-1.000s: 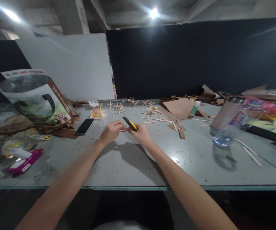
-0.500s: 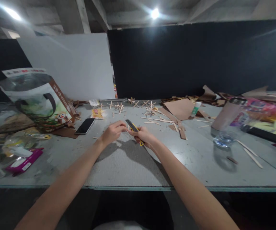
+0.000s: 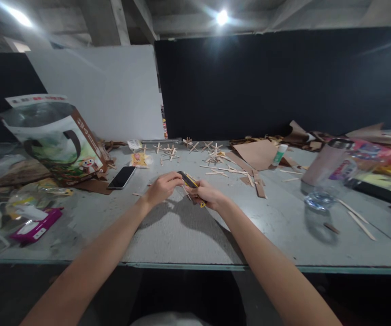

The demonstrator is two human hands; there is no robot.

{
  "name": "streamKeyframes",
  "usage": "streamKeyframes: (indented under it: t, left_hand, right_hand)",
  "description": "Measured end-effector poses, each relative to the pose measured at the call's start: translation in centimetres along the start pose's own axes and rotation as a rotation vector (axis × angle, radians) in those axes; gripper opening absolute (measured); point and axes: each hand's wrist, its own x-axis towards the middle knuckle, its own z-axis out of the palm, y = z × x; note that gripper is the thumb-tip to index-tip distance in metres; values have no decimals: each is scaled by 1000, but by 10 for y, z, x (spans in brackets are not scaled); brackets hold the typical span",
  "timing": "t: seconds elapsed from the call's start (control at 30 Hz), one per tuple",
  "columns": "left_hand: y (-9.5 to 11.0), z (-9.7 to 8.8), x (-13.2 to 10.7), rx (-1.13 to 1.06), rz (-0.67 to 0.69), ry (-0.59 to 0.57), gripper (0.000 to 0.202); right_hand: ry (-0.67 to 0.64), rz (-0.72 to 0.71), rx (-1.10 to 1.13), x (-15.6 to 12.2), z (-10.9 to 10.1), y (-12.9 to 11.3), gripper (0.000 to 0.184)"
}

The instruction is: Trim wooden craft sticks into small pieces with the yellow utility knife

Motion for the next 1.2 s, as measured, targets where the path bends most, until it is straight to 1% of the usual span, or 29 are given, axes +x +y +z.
streamKeyframes:
  t: [0.1,0.23,0.47,0.53,0.63,0.73,0.87,0.93,1.03,1.2]
  left_hand:
    - [-1,1,-1,-10,12,-26,35]
    - [-1,2,-1,8,3,-61,33]
    - [-3,9,-2,-19,-15,-81,34]
    - [-5,9,-3,-14,-27,-77,32]
    - [-13,6,-8,0,-53,-58,30]
    - [-19,0,-14,20,-73,-17,30]
    - [-17,-8,-14,117,-104,107,32]
    - [-13,-9,-11,149,-83,152,29]
    - [-5,-9,-6,150,-44,175,25]
    - [1,-7,-3,121,-45,126,25]
  right_hand:
    - [1,14,-2,1,-2,2,50]
    - [13,36,4,4,-3,5,44]
    - [37,57,32,5,-2,6,33]
    - [38,49,42,3,-1,4,34]
    - [52,21,51,0,-1,-1,40]
    - [111,-30,47,-1,-3,-4,50]
    - [266,-132,20,3,-4,-5,60]
    - [345,-184,-3,4,-3,-5,58]
    - [423,-243,-51,5,0,-6,51]
    - [444,-275,-142,4,7,-9,42]
